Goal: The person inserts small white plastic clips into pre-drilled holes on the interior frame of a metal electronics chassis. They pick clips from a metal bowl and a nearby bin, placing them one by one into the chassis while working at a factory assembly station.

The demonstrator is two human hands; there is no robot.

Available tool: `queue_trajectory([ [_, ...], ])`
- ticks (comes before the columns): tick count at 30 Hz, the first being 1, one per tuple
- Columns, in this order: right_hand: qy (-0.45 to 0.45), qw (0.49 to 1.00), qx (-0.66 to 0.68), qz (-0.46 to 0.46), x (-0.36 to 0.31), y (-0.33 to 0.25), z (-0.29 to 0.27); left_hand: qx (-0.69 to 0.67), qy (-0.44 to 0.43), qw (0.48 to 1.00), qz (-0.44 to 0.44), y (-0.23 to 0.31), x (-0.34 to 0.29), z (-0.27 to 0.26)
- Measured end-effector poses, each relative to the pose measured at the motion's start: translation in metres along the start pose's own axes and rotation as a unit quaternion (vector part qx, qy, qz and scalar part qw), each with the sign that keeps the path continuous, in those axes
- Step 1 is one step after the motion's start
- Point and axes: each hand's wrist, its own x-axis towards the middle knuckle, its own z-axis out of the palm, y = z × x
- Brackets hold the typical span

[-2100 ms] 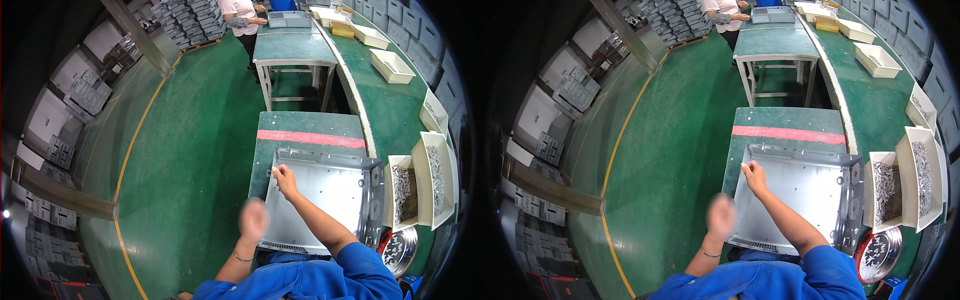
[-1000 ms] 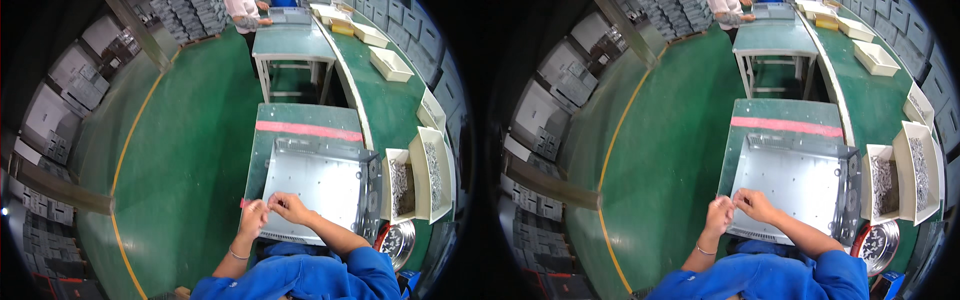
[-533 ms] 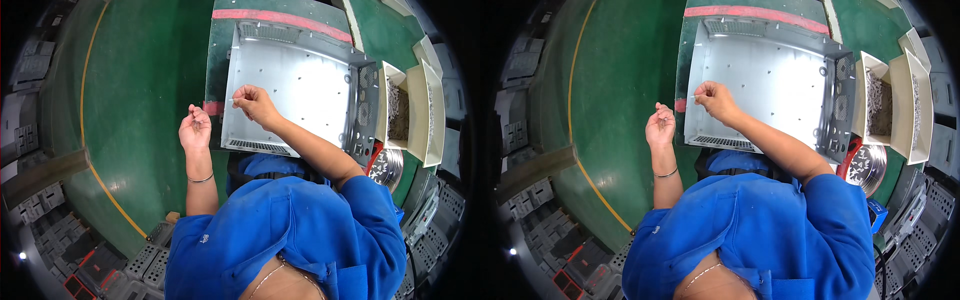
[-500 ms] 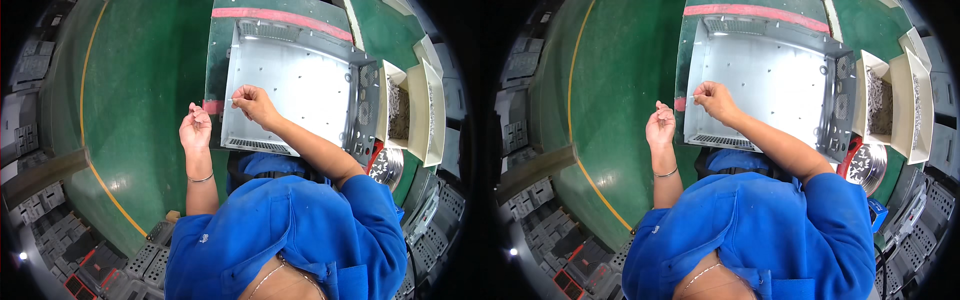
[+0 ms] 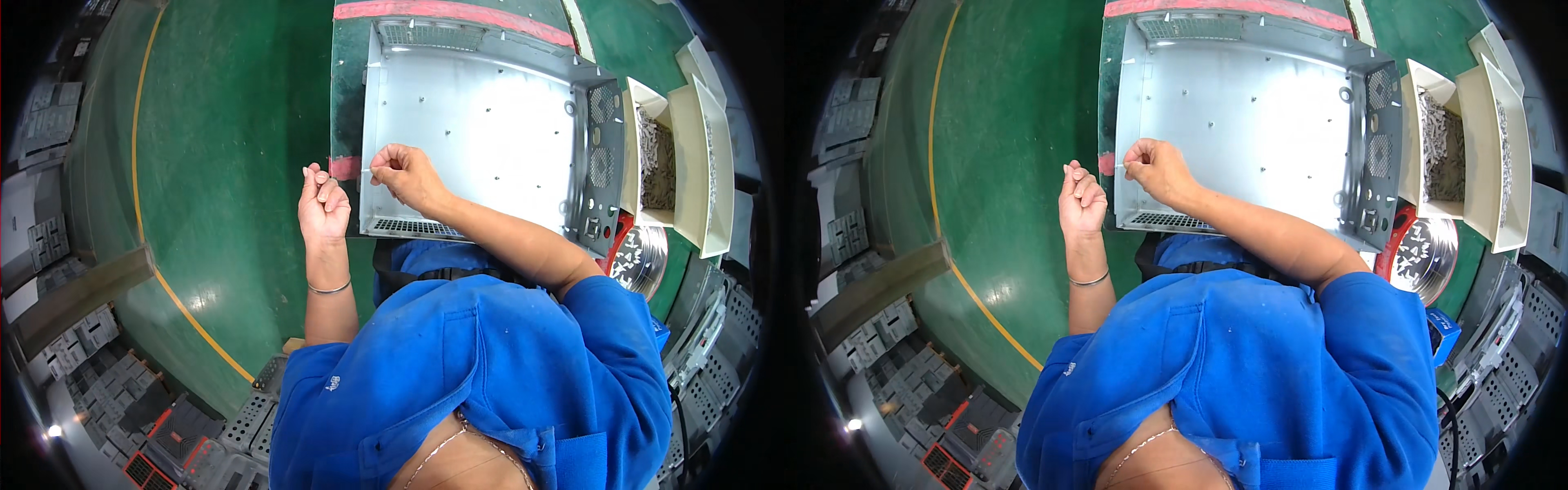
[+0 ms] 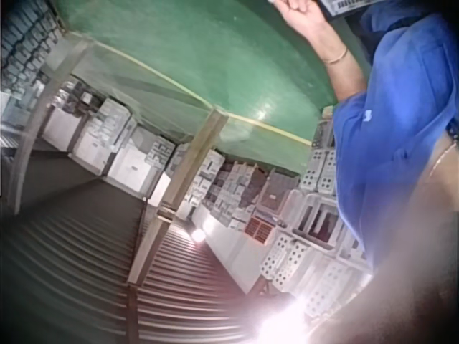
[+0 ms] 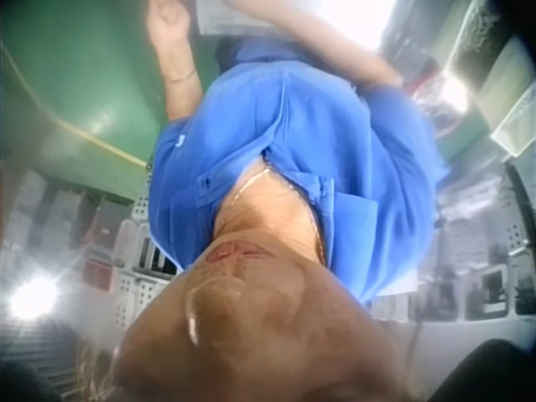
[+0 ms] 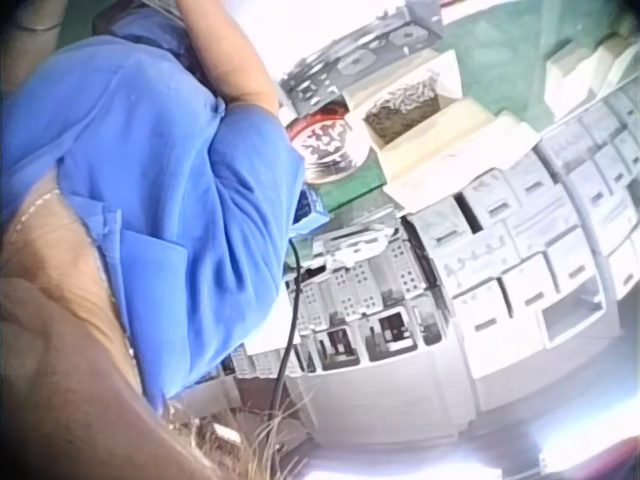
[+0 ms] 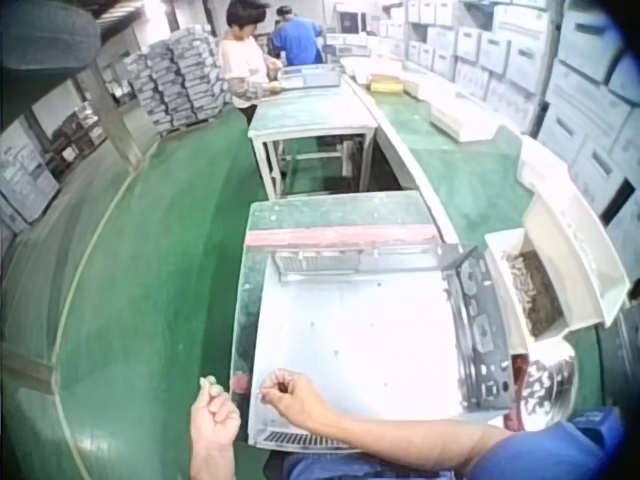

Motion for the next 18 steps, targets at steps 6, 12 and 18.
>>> queue_trajectory([
  [6,-0.001,1.000,0.021,0.006,0.000,0.004,0.001,0.027,0.019,0.999,-0.004,-0.007,-0.002,0.006],
  [12,-0.002,0.997,0.069,0.023,-0.004,-0.001,0.002,0.055,0.007,0.998,-0.004,-0.012,-0.003,0.005],
  [18,-0.005,0.999,-0.033,0.004,0.001,0.010,0.011,0.090,0.098,0.991,0.026,-0.017,-0.010,0.015],
])
